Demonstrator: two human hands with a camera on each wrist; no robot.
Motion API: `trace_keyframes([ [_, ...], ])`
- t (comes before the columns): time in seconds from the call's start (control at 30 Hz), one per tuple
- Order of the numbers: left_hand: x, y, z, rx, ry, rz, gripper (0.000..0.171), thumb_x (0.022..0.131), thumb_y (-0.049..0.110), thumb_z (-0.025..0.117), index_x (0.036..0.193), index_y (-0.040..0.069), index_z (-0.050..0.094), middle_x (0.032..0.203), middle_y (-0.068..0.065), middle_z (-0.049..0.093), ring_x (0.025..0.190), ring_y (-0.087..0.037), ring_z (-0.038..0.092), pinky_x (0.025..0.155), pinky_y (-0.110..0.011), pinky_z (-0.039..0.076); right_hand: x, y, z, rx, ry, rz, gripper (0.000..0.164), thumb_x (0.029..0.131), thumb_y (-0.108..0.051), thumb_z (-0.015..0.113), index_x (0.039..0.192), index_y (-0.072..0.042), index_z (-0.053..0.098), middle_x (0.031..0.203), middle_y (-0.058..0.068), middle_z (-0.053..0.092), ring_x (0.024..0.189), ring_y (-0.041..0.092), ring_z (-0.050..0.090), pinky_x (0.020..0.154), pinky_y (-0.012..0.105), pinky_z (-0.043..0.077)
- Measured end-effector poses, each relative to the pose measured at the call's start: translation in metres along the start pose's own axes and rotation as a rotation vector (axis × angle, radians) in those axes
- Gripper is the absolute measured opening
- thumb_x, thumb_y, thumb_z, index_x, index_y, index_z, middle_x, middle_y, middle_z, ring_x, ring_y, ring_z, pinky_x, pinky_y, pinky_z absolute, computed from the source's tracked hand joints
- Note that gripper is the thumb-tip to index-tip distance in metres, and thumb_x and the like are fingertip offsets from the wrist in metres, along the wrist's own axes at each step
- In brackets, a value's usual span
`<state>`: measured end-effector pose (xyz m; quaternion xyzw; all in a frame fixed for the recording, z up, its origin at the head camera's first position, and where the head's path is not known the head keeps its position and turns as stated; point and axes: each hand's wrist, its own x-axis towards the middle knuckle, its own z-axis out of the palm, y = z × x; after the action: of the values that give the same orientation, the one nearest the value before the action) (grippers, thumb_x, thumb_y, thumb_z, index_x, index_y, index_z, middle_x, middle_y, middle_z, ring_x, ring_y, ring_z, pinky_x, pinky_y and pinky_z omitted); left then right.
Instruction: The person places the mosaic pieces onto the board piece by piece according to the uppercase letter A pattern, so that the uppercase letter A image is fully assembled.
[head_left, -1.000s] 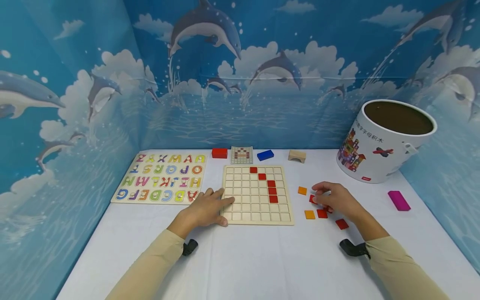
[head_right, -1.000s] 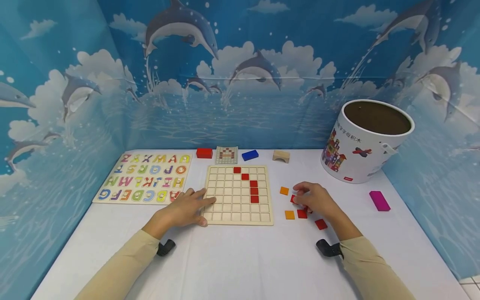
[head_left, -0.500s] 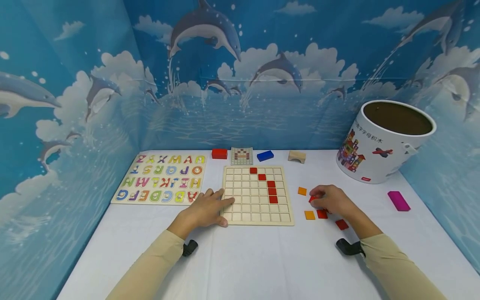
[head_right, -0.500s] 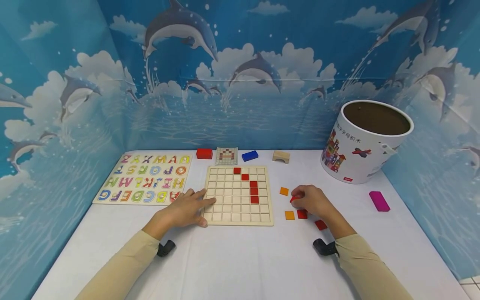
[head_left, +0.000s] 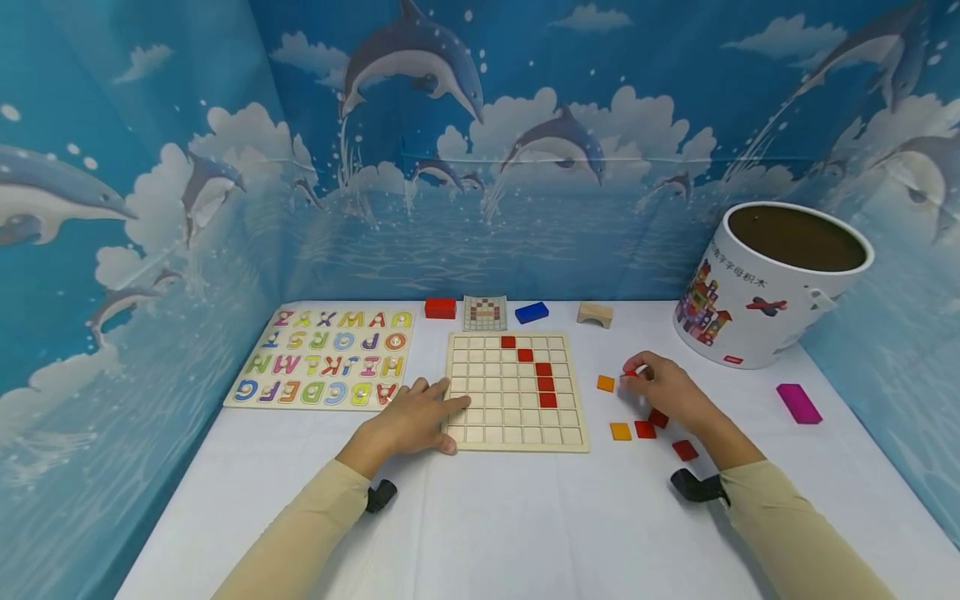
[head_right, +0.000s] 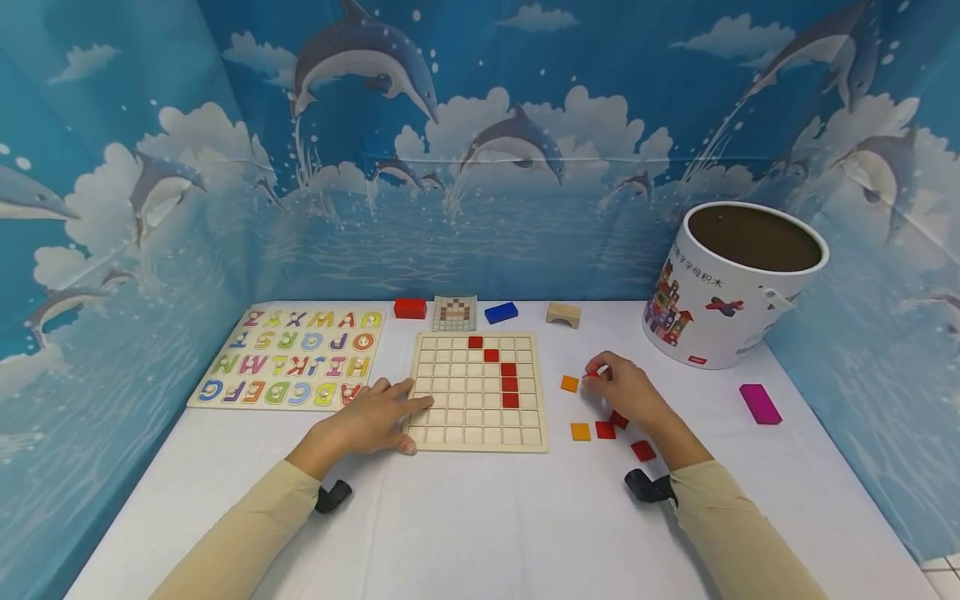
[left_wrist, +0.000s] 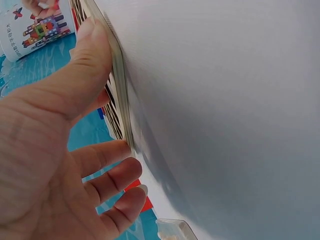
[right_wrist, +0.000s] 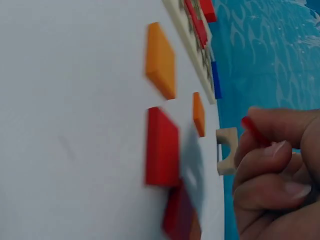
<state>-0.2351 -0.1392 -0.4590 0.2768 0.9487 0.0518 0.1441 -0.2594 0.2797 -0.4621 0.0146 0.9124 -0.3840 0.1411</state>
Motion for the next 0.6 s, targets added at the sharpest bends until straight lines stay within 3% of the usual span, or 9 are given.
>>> trace_keyframes([
  [0.13,0.002,0.001,0.0,0.008,0.001,0.006,0.08,0.084,0.052,0.077,0.155,0.031,0.046,0.164,-0.014,0.033,0.137,-0.034,0.039,0.109,-0.058,0.035,0.013,-0.016,-0.002,0.154,0.019,-0.039,0.05,0.099,-0.038,0.068,0.134,-0.007,0.051,0.09,0.016,0.052,0.067,0.027,0.048,0.056,0.033,0.041],
  [0.27,0.003,0.002,-0.001,0.021,-0.006,0.003,0.08,0.084,0.053,0.077,0.155,0.031,0.046,0.164,-0.014,0.033,0.138,-0.034,0.039,0.111,-0.059,0.034,0.029,-0.042,0.01,0.299,-0.012,-0.046,0.052,0.097,-0.032,0.072,0.139,-0.009,0.053,0.09,0.017,0.054,0.063,0.024,0.046,0.054,0.034,0.038],
  [0.47,0.001,0.004,0.0,0.01,-0.004,-0.015,0.08,0.083,0.052,0.078,0.154,0.031,0.047,0.164,-0.014,0.034,0.139,-0.035,0.038,0.112,-0.059,0.033,0.058,-0.085,0.048,0.424,-0.113,-0.078,0.046,0.1,-0.016,0.066,0.143,-0.008,0.054,0.103,0.019,0.066,0.062,0.021,0.049,0.055,0.03,0.038],
  [0.6,0.001,0.003,0.001,0.002,0.003,-0.013,0.08,0.083,0.051,0.078,0.154,0.031,0.047,0.163,-0.014,0.034,0.139,-0.035,0.039,0.112,-0.06,0.033,0.073,-0.104,0.074,0.436,-0.189,-0.122,0.045,0.1,-0.012,0.065,0.143,-0.006,0.051,0.1,0.015,0.068,0.06,0.018,0.05,0.054,0.027,0.039],
])
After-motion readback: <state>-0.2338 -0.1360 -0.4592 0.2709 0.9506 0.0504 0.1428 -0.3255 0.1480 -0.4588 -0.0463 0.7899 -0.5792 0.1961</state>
